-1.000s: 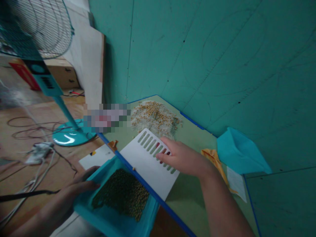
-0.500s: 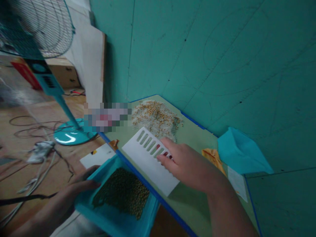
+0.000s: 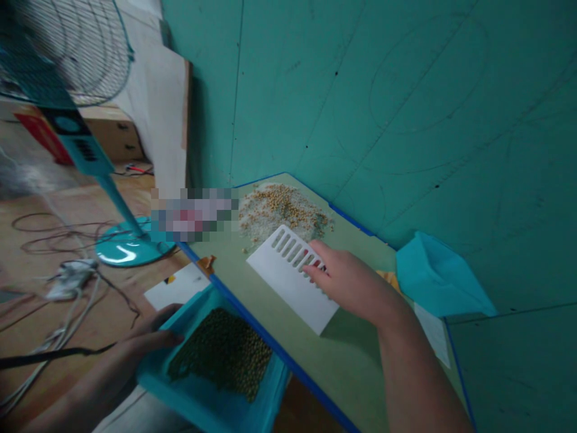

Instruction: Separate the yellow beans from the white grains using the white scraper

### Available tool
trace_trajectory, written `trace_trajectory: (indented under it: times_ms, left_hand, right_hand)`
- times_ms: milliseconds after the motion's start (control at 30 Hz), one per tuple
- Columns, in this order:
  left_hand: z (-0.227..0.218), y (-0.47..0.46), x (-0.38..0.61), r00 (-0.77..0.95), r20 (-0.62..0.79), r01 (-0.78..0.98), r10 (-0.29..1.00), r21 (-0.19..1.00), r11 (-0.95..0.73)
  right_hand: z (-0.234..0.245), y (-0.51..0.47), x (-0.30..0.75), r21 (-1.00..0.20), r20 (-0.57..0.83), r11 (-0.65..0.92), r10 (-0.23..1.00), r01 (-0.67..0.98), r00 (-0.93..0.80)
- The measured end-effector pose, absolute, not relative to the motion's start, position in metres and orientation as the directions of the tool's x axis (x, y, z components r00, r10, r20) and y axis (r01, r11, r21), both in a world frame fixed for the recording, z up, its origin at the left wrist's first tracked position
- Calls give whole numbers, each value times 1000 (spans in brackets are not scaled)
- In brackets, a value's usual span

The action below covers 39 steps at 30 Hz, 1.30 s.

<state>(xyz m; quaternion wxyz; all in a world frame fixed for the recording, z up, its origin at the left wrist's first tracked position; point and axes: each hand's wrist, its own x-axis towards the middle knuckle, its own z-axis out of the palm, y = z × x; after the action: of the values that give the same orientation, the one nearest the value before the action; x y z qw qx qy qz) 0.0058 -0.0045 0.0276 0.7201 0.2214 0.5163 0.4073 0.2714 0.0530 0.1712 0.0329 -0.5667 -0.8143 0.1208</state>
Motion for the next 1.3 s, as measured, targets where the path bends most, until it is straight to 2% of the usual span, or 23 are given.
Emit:
trace_trajectory:
  times_ms: [233,367,467,700,867,1067,1200,1300]
  left_hand:
    - [29,-4,5,134,-571,-364,810,732,576]
    - [26,-4,5,154,-559,-364,815,734,573]
    - [29,-5,6,161,-554,-359,816,738,572]
    - [36,-6,9,131,-568,-342,812,743,575]
    - [34,-6,9,93,-602,-341,793,729,593]
    - [31,-5,9,116,-568,-352,814,743,569]
    - [30,-5,9,100,-571,-356,815,744,566]
    - [30,-5,9,97,-593,-356,799,729,585]
  right_hand:
    - [164,58,271,-132,81,329,944,935,-321]
    - [160,62,274,-43,146,305,944,951,-297]
    - [160,63,274,-21,179,293,942,956,-285]
    - [164,53,265,-64,169,358,924,932,-343]
    - [160,55,261,2,123,335,935,942,-333]
    - [158,62,267,60,168,261,949,963,-268]
    - [159,62,268,50,222,273,935,961,-277]
    - [158,61,263,93,261,270,922,958,-285]
